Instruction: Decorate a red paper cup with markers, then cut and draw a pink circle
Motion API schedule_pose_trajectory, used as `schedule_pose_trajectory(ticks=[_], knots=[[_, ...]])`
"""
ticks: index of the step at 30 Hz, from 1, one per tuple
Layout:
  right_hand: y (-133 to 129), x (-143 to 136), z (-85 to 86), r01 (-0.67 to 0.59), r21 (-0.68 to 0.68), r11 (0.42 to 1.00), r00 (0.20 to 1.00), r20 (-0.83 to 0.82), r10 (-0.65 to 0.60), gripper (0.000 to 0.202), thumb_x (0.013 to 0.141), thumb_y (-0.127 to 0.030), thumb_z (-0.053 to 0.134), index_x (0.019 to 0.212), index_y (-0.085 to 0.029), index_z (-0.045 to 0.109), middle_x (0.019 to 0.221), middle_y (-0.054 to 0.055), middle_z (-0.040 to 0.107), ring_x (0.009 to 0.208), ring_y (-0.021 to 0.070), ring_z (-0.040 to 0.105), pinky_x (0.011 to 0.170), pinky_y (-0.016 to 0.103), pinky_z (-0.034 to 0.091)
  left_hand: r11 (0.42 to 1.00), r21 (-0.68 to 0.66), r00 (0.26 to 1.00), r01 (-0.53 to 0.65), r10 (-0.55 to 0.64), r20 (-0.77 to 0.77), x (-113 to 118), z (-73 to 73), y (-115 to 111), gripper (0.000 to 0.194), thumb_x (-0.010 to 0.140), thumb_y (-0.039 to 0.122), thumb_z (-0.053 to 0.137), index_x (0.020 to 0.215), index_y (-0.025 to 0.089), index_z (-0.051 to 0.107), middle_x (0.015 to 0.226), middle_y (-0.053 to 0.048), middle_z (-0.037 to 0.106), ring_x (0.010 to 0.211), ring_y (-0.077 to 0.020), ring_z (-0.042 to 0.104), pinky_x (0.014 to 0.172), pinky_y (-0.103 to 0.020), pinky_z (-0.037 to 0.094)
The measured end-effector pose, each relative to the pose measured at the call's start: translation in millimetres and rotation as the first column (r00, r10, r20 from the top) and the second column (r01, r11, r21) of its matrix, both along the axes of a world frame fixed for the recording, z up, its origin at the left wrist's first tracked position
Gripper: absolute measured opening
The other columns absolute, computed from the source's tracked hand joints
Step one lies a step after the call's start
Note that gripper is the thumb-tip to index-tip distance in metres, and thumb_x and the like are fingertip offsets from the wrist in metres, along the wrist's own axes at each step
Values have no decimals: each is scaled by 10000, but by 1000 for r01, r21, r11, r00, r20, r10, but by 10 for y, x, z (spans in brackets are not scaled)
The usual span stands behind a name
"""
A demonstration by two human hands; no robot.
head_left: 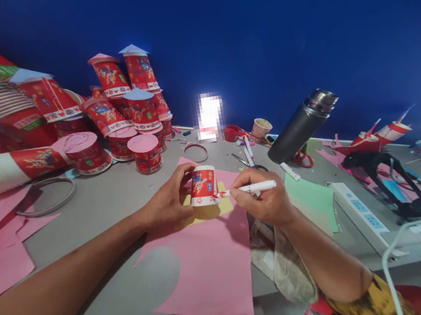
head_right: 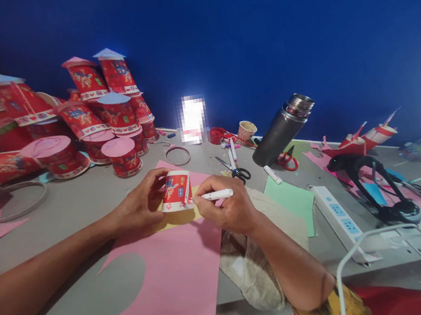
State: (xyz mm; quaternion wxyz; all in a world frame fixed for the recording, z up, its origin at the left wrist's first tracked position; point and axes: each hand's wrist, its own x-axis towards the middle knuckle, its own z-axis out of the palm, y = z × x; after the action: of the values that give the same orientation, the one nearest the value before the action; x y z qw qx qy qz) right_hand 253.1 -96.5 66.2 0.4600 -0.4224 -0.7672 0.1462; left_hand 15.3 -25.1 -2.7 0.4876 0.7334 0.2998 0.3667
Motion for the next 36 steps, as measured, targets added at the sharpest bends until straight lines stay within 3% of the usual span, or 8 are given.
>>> schedule_pose_trajectory(ticks=[20, 32, 36], knots=[[9, -29, -33, 17, -15, 1000, 1000, -9, -17, 131, 872, -231, 674, 744, -207, 680, 648, -21, 687, 523, 104, 540, 551, 239, 428, 999, -24, 999, 27, -26, 42, -1, -31, -1, 807, 707, 110, 771, 1434, 261, 456, 1474, -130, 578, 1289, -287, 676, 1109, -499, 580], [17, -3, -30, 33, -27, 999, 999, -8, -34, 135, 874, -255, 670, 746, -213, 679, 639, -23, 678, 519, 105, 528, 554, 245, 433, 1000, -14, 1000, -12, 12, 29, 1, -25, 3, 810, 720, 243, 875, 1416, 258, 461, 1470, -133, 573, 1288, -302, 678, 1163, -527, 542], [24, 7, -30, 43, -25, 999, 998, -34, -44, 129, 873, -253, 664, 751, -213, 678, 637, -23, 676, 520, 109, 531, 560, 248, 441, 1000, -16, 1000, 6, -6, 28, 1, -5, 3, 784, 728, 219, 856, 1406, 251, 464, 1459, -129, 578, 1300, -304, 674, 1173, -530, 533]])
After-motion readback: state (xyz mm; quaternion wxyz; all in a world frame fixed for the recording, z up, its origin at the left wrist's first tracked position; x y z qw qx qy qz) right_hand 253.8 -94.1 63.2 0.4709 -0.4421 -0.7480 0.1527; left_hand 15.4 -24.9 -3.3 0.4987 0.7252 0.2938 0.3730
